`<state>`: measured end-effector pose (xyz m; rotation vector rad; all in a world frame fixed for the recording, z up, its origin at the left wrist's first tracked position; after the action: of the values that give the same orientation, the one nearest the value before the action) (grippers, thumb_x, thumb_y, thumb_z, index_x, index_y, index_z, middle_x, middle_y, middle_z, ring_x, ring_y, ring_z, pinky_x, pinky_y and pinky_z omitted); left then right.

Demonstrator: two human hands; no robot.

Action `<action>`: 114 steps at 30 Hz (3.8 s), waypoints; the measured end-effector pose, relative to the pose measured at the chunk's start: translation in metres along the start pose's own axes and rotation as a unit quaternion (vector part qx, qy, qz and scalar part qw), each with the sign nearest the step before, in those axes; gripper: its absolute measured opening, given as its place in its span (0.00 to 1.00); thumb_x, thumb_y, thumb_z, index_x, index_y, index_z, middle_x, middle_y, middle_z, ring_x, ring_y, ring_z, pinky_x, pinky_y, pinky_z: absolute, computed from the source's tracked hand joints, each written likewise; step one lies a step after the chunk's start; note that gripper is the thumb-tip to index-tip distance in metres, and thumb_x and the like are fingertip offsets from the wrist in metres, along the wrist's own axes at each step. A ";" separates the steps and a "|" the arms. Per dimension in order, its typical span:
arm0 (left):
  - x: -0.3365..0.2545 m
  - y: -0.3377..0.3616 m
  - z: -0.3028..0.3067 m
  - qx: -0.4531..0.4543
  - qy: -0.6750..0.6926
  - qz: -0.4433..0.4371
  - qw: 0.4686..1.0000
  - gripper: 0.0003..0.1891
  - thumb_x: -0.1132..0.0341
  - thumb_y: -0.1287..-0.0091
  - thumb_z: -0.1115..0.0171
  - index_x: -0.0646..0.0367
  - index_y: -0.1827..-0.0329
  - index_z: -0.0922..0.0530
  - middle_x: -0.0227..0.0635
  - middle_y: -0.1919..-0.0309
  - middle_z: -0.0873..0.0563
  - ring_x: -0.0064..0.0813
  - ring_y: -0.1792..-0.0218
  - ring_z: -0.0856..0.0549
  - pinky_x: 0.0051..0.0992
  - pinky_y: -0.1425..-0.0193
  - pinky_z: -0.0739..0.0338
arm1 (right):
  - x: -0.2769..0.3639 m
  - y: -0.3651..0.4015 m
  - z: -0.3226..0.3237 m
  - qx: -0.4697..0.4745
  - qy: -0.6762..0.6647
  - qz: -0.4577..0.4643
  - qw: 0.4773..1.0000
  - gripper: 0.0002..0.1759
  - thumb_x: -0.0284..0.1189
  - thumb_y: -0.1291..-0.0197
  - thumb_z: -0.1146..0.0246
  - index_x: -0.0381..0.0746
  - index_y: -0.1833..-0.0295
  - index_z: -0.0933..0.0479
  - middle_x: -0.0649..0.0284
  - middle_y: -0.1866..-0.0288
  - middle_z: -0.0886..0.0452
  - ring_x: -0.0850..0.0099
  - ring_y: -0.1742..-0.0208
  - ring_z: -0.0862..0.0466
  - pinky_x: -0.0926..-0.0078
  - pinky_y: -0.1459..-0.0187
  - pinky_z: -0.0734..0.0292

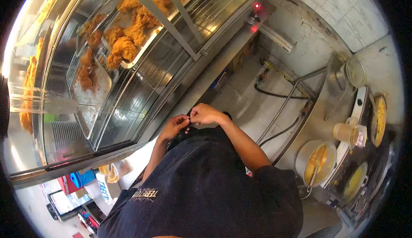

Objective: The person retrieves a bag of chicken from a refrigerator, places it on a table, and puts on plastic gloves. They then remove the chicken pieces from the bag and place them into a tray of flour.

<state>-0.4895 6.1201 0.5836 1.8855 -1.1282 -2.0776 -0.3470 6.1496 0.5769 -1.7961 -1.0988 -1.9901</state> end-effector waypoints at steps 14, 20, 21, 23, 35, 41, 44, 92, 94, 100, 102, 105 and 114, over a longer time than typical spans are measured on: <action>0.008 -0.008 0.002 -0.053 -0.012 -0.038 0.998 0.12 0.59 0.38 0.43 0.60 0.63 0.26 0.26 0.75 0.23 0.15 0.74 0.27 0.17 0.71 0.34 | -0.021 -0.011 0.001 0.097 -0.153 -0.049 0.982 0.15 0.29 0.49 0.35 0.35 0.58 0.28 0.64 0.68 0.21 0.78 0.68 0.21 0.82 0.67 0.26; 0.016 0.000 0.006 -0.074 -0.044 -0.001 0.996 0.11 0.61 0.38 0.43 0.60 0.63 0.24 0.25 0.75 0.23 0.15 0.74 0.28 0.17 0.70 0.34 | -0.031 -0.018 -0.009 0.098 -0.125 -0.066 0.985 0.17 0.30 0.51 0.33 0.33 0.58 0.27 0.63 0.67 0.21 0.78 0.68 0.21 0.82 0.67 0.26; 0.013 -0.001 0.007 -0.079 -0.045 0.000 0.996 0.11 0.61 0.38 0.43 0.60 0.63 0.24 0.25 0.75 0.23 0.15 0.74 0.28 0.17 0.70 0.34 | -0.032 -0.020 -0.009 0.097 -0.119 -0.073 0.985 0.17 0.30 0.51 0.33 0.33 0.58 0.27 0.63 0.67 0.21 0.78 0.68 0.21 0.82 0.66 0.25; 0.007 -0.001 0.006 -0.082 -0.052 -0.012 0.995 0.10 0.62 0.38 0.43 0.61 0.63 0.24 0.25 0.75 0.23 0.15 0.75 0.28 0.17 0.71 0.34 | -0.034 -0.021 -0.008 0.082 -0.125 -0.068 0.986 0.18 0.30 0.52 0.32 0.32 0.58 0.27 0.62 0.67 0.21 0.78 0.67 0.21 0.82 0.65 0.25; -0.004 -0.015 0.000 -0.069 -0.036 -0.026 0.997 0.07 0.69 0.37 0.48 0.61 0.58 0.30 0.30 0.76 0.25 0.17 0.79 0.27 0.19 0.76 0.33 | -0.029 -0.020 0.007 0.030 -0.150 -0.025 0.988 0.21 0.34 0.53 0.32 0.32 0.57 0.27 0.62 0.66 0.21 0.78 0.68 0.22 0.83 0.67 0.26; -0.010 -0.025 -0.006 -0.073 -0.075 0.030 0.994 0.08 0.71 0.38 0.48 0.59 0.57 0.30 0.31 0.71 0.24 0.18 0.77 0.26 0.19 0.74 0.31 | -0.036 -0.019 0.015 0.001 -0.126 -0.037 0.991 0.18 0.34 0.55 0.31 0.33 0.62 0.23 0.63 0.70 0.20 0.78 0.69 0.22 0.83 0.69 0.26; -0.007 -0.027 -0.014 -0.073 -0.109 0.032 0.991 0.09 0.72 0.38 0.49 0.58 0.56 0.30 0.31 0.70 0.24 0.18 0.76 0.25 0.19 0.73 0.30 | -0.055 -0.026 0.014 0.018 -0.160 -0.031 0.986 0.17 0.35 0.56 0.31 0.34 0.64 0.23 0.65 0.72 0.20 0.79 0.72 0.22 0.82 0.71 0.25; 0.161 0.184 0.072 -0.248 0.203 -0.033 0.947 0.08 0.64 0.31 0.55 0.58 0.66 0.32 0.28 0.76 0.27 0.18 0.74 0.27 0.20 0.69 0.32 | 0.018 -0.075 -0.252 0.293 0.258 -0.004 0.921 0.10 0.33 0.53 0.35 0.37 0.73 0.24 0.69 0.79 0.23 0.81 0.76 0.25 0.81 0.74 0.31; 0.179 0.232 0.093 -0.330 0.213 -0.059 0.918 0.06 0.68 0.32 0.56 0.58 0.67 0.33 0.28 0.76 0.27 0.18 0.75 0.27 0.19 0.70 0.33 | 0.032 -0.081 -0.311 0.291 0.308 0.073 0.903 0.12 0.36 0.54 0.37 0.37 0.74 0.25 0.67 0.80 0.24 0.79 0.77 0.26 0.78 0.74 0.32; 0.267 0.371 0.118 -0.466 0.283 -0.107 0.832 0.07 0.65 0.31 0.56 0.57 0.66 0.34 0.28 0.76 0.27 0.17 0.75 0.27 0.18 0.71 0.33 | 0.044 -0.072 -0.488 0.406 0.333 0.101 0.845 0.13 0.36 0.51 0.40 0.35 0.75 0.27 0.63 0.82 0.25 0.74 0.78 0.26 0.75 0.75 0.32; 0.291 0.410 0.120 -0.501 0.317 -0.115 0.797 0.08 0.63 0.32 0.55 0.57 0.65 0.34 0.28 0.76 0.27 0.17 0.75 0.26 0.18 0.73 0.31 | 0.046 -0.065 -0.537 0.437 0.338 0.102 0.827 0.13 0.35 0.51 0.40 0.35 0.74 0.27 0.63 0.81 0.25 0.74 0.78 0.26 0.75 0.75 0.32; 0.317 0.457 0.118 -0.540 0.391 -0.107 0.738 0.09 0.62 0.32 0.55 0.57 0.65 0.33 0.28 0.76 0.27 0.17 0.75 0.25 0.18 0.72 0.31 | 0.045 -0.061 -0.596 0.507 0.326 0.101 0.791 0.12 0.33 0.52 0.39 0.34 0.69 0.27 0.62 0.78 0.23 0.74 0.76 0.24 0.75 0.74 0.30; 0.386 0.537 0.162 -0.553 0.454 -0.128 0.686 0.09 0.60 0.33 0.51 0.57 0.64 0.32 0.29 0.74 0.24 0.18 0.74 0.26 0.18 0.68 0.31 | 0.030 -0.079 -0.732 0.615 0.309 0.065 0.722 0.08 0.28 0.54 0.38 0.36 0.69 0.27 0.63 0.76 0.22 0.75 0.74 0.22 0.77 0.72 0.29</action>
<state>-0.9245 5.5966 0.5758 1.8503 0.5653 -0.9861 -0.9505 5.7272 0.6055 -0.4198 -1.4065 -1.0155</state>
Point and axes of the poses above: each hand's wrist, its own y-axis away from the middle knuckle, its own z-axis out of the back of the hand, x = y × z, the point moved 5 cm from there along -y, towards the middle knuckle
